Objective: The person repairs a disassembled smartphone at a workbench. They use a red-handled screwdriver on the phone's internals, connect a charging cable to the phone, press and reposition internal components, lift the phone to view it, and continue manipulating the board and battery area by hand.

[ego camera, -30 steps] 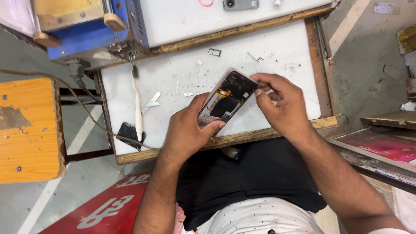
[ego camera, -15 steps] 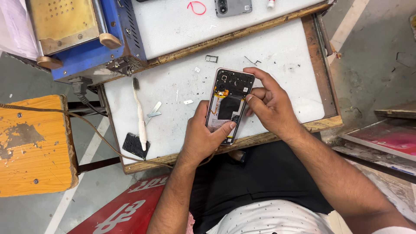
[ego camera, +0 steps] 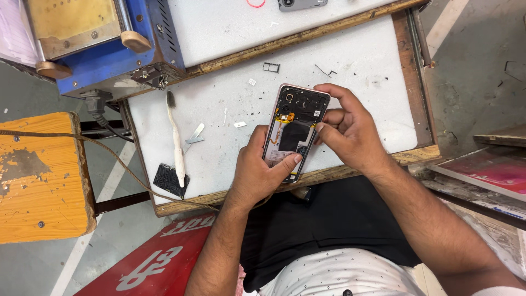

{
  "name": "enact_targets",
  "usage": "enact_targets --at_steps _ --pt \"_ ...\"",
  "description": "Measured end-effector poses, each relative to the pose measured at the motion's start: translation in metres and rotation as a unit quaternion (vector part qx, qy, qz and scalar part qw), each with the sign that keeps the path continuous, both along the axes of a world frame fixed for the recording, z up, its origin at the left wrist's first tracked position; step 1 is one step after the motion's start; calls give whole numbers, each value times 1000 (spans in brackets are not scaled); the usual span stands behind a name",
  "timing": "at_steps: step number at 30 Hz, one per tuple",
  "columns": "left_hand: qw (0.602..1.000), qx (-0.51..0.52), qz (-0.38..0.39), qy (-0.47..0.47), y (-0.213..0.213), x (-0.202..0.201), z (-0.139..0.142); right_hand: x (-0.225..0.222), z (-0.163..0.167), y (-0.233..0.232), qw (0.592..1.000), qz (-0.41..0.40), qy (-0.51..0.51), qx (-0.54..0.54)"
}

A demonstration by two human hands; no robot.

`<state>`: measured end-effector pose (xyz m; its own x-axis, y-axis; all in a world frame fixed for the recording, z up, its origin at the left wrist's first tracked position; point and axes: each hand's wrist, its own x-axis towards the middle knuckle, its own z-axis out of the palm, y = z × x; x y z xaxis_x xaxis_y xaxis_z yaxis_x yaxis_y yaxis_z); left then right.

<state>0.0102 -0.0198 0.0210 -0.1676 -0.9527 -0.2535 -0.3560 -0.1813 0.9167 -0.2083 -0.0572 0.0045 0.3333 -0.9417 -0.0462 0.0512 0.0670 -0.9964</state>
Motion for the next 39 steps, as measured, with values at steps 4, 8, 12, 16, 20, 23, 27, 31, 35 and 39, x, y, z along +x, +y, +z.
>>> enact_targets --at_steps 4,8,12,16,20,23,27,31,35,39 --pt "999 19 -21 -23 -2 -2 -1 2 -3 3 999 -31 12 0" --pt "1000 8 -19 -13 -1 -1 -1 1 -2 4 999 -31 -7 14" --pt "1000 -6 -18 -14 0 -1 -1 -3 0 2 1000 16 -8 -12" --pt "999 6 -29 -27 -1 -2 0 -2 -4 4 1000 -14 -3 -14" --pt "999 0 -37 -32 0 -2 0 -3 -9 8 999 -39 28 -5" --pt "999 11 -28 -17 0 -1 2 -4 -9 8 1000 -27 -1 -7" --pt "999 10 -27 -19 1 -1 2 -6 -8 6 999 7 11 -38" --pt "999 21 -35 -19 0 -1 1 -4 -9 9 999 -23 30 -24" --pt "999 9 -36 -7 0 0 -1 -3 -9 9 998 -30 51 -22" --pt "1000 -13 -27 7 1 1 -1 -5 -7 8 997 6 51 -52"
